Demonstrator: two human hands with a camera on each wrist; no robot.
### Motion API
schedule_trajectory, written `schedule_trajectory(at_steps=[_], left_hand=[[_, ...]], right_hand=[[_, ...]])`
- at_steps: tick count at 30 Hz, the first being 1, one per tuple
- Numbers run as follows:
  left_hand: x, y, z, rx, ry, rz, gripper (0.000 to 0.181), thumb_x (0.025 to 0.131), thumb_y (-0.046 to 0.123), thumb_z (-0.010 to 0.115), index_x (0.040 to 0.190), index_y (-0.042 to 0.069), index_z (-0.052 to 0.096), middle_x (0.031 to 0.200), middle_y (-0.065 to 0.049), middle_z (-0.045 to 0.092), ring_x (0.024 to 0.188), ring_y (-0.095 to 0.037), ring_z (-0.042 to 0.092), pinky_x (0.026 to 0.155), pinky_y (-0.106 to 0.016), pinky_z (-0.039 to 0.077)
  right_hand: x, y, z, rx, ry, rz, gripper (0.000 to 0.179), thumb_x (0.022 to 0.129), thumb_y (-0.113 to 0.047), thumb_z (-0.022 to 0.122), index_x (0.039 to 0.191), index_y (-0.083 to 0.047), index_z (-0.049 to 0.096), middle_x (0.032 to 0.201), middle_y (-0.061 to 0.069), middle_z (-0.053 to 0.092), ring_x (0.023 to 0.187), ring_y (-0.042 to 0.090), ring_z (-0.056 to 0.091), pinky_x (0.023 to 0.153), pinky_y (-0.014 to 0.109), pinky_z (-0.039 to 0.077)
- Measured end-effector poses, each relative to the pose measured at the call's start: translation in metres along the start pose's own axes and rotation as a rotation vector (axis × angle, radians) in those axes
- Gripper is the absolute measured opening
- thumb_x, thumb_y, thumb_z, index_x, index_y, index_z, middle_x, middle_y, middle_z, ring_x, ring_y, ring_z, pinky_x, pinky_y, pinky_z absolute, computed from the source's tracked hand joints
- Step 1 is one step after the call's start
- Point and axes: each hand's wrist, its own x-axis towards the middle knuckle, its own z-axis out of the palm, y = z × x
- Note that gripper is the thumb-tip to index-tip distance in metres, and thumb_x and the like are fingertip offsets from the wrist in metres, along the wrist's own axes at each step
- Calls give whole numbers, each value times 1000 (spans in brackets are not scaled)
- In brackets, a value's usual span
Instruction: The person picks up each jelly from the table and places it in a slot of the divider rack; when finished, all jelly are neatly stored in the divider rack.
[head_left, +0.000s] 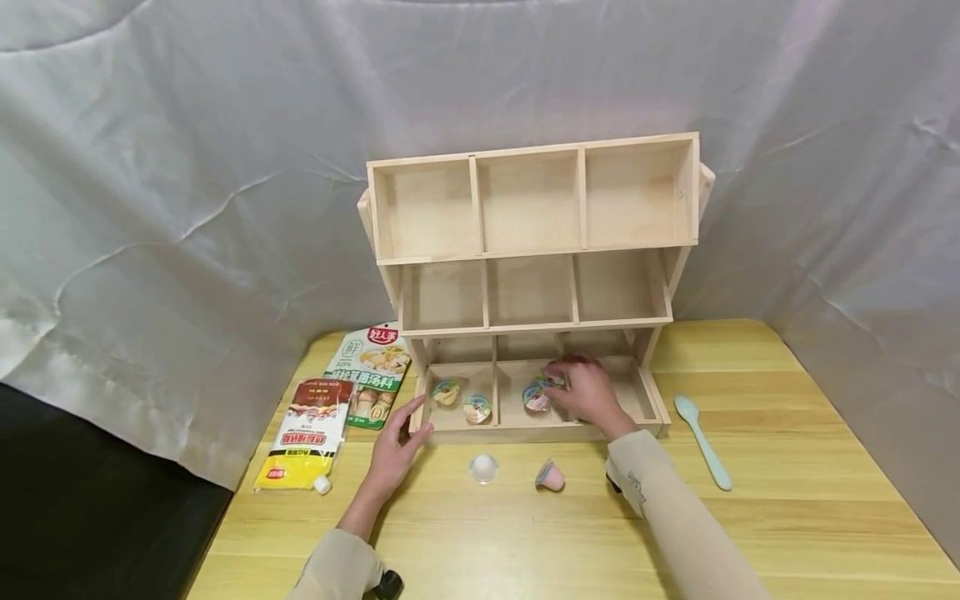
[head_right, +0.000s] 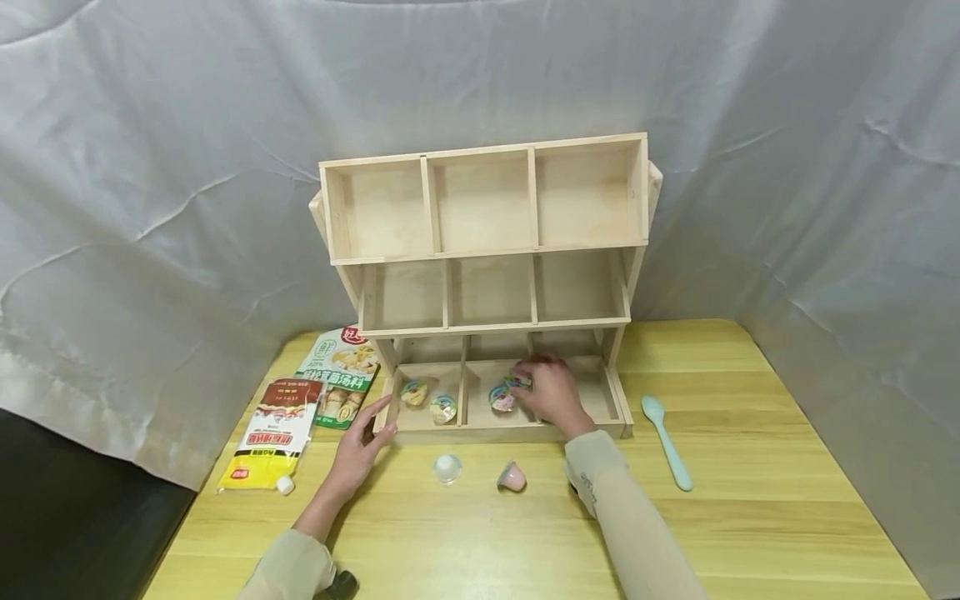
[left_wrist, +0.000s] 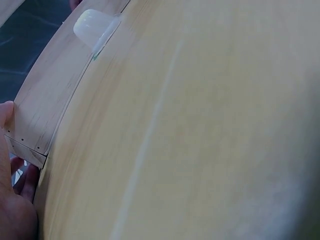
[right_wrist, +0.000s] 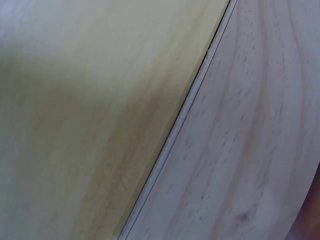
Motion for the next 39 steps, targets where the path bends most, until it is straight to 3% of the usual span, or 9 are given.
schedule_trajectory(at_steps=[12, 20, 27, 31, 39], left_hand=[[-2, 1, -1, 11, -6, 12, 55, 101, 33, 69, 153, 27, 51, 162, -6, 43, 153, -29, 36, 124, -48, 33], [-3, 1, 1, 9, 20, 12, 54, 101, 27, 70, 152, 24, 53, 160, -8, 45, 151, -31, 38, 122, -51, 35], [-10, 23, 2, 3, 13, 12, 55, 103, 19, 66, 154, 10, 49, 161, -17, 42, 152, -37, 35, 123, -52, 32], [-16, 36, -1, 27, -1, 20, 56, 103, 20, 67, 154, 8, 49, 160, -17, 44, 151, -36, 38, 122, -52, 35], [-15, 35, -1, 3, 0, 31, 55, 103, 22, 66, 154, 10, 49, 160, -17, 43, 152, -37, 35, 123, -54, 33]], right_hand=[[-1, -2, -1, -41, -23, -22, 36, 80, -24, 89, 112, -12, 79, 110, 7, 76, 110, 34, 64, 96, 53, 54], [-1, -1, 1, -65, 13, -79, 28, 82, -24, 88, 105, -12, 80, 106, 5, 77, 106, 33, 65, 91, 50, 56], [-2, -2, 2, -76, -6, -58, 29, 84, -27, 87, 108, -13, 79, 108, 5, 77, 111, 35, 65, 95, 51, 55], [-3, -3, 3, -83, -15, -45, 29, 86, -28, 85, 110, -13, 79, 111, 5, 77, 117, 36, 62, 99, 53, 53], [-6, -5, 2, -70, -11, -33, 30, 88, -27, 84, 113, -13, 78, 120, 8, 71, 120, 35, 60, 102, 53, 52]])
